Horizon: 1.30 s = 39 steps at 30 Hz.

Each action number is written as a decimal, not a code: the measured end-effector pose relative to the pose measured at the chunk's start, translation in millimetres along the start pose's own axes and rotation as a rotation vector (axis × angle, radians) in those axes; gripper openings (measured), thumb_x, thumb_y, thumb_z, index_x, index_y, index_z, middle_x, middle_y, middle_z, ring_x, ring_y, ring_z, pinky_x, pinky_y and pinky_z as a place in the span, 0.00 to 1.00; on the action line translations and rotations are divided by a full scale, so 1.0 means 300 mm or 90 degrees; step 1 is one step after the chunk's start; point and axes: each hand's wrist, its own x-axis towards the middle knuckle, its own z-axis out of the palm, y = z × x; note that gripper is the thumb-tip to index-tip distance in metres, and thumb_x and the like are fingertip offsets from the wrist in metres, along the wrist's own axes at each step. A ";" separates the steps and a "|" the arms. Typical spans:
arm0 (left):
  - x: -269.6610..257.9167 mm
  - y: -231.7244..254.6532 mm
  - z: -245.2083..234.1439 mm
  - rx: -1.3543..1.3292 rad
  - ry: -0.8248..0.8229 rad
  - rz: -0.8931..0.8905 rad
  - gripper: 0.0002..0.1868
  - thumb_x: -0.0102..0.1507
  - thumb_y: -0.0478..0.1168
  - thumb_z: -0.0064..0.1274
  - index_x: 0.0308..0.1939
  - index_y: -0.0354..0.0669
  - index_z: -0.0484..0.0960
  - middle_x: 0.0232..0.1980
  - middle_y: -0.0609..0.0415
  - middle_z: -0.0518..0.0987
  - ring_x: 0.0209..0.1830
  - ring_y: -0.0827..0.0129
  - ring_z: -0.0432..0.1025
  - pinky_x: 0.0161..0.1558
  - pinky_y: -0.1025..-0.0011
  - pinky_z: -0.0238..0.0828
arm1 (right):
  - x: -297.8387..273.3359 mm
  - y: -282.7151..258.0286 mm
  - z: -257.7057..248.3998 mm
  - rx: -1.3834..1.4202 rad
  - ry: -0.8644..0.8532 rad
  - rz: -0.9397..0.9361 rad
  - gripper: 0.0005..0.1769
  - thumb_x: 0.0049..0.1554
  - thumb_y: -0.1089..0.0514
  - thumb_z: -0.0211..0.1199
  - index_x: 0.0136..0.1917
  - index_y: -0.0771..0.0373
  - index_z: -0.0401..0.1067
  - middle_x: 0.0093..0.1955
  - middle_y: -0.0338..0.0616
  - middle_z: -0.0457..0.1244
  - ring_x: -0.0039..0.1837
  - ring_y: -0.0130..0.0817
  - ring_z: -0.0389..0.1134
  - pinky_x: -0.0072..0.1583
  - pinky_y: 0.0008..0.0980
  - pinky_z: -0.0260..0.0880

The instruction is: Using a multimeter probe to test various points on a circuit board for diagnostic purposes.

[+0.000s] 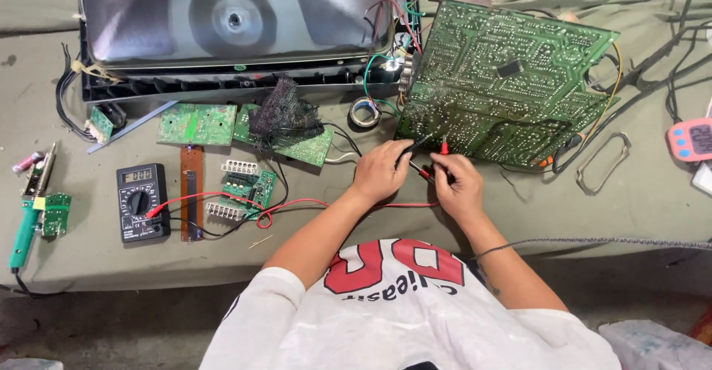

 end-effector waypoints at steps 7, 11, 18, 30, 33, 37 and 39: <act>0.006 0.005 -0.015 0.003 -0.065 0.040 0.14 0.71 0.46 0.45 0.57 0.50 0.79 0.38 0.53 0.80 0.42 0.57 0.80 0.46 0.64 0.79 | 0.009 -0.018 -0.002 -0.018 -0.024 0.011 0.16 0.56 0.70 0.65 0.54 0.57 0.83 0.43 0.48 0.69 0.44 0.49 0.72 0.45 0.42 0.71; 0.006 0.004 -0.011 0.039 -0.089 0.073 0.14 0.71 0.45 0.45 0.57 0.48 0.79 0.37 0.53 0.79 0.40 0.58 0.79 0.47 0.65 0.79 | 0.011 -0.029 -0.002 -0.042 -0.039 0.023 0.15 0.56 0.68 0.66 0.54 0.55 0.83 0.43 0.46 0.70 0.43 0.48 0.72 0.45 0.41 0.72; 0.003 0.003 0.002 0.071 -0.087 0.067 0.14 0.71 0.46 0.44 0.56 0.49 0.79 0.36 0.54 0.77 0.40 0.59 0.79 0.47 0.66 0.78 | 0.008 -0.020 -0.006 -0.016 -0.002 0.029 0.14 0.57 0.68 0.65 0.54 0.57 0.83 0.43 0.47 0.69 0.42 0.47 0.71 0.45 0.40 0.71; -0.006 -0.003 0.012 0.078 -0.074 0.041 0.15 0.71 0.48 0.45 0.57 0.50 0.80 0.38 0.54 0.78 0.41 0.60 0.79 0.47 0.66 0.78 | 0.016 -0.031 -0.003 -0.026 -0.027 0.034 0.13 0.55 0.67 0.67 0.52 0.56 0.83 0.42 0.46 0.70 0.40 0.46 0.71 0.44 0.39 0.72; -0.005 -0.005 0.011 0.066 -0.090 0.046 0.15 0.71 0.47 0.44 0.57 0.50 0.80 0.37 0.53 0.78 0.41 0.59 0.79 0.46 0.65 0.78 | 0.011 -0.020 -0.005 -0.014 -0.011 0.035 0.14 0.56 0.67 0.66 0.53 0.56 0.83 0.42 0.46 0.69 0.40 0.44 0.70 0.45 0.40 0.71; -0.004 -0.003 0.002 0.065 -0.089 0.029 0.16 0.71 0.48 0.43 0.58 0.52 0.79 0.38 0.55 0.78 0.40 0.59 0.79 0.46 0.65 0.78 | 0.013 -0.033 -0.003 -0.025 -0.013 0.032 0.13 0.56 0.67 0.67 0.53 0.56 0.83 0.43 0.47 0.69 0.40 0.45 0.70 0.44 0.40 0.71; -0.003 -0.001 0.002 0.069 -0.086 0.035 0.16 0.71 0.48 0.43 0.58 0.52 0.79 0.37 0.55 0.77 0.40 0.59 0.79 0.45 0.64 0.78 | 0.014 -0.036 -0.003 -0.027 -0.020 0.033 0.13 0.56 0.66 0.67 0.53 0.56 0.83 0.42 0.46 0.70 0.39 0.45 0.70 0.44 0.39 0.71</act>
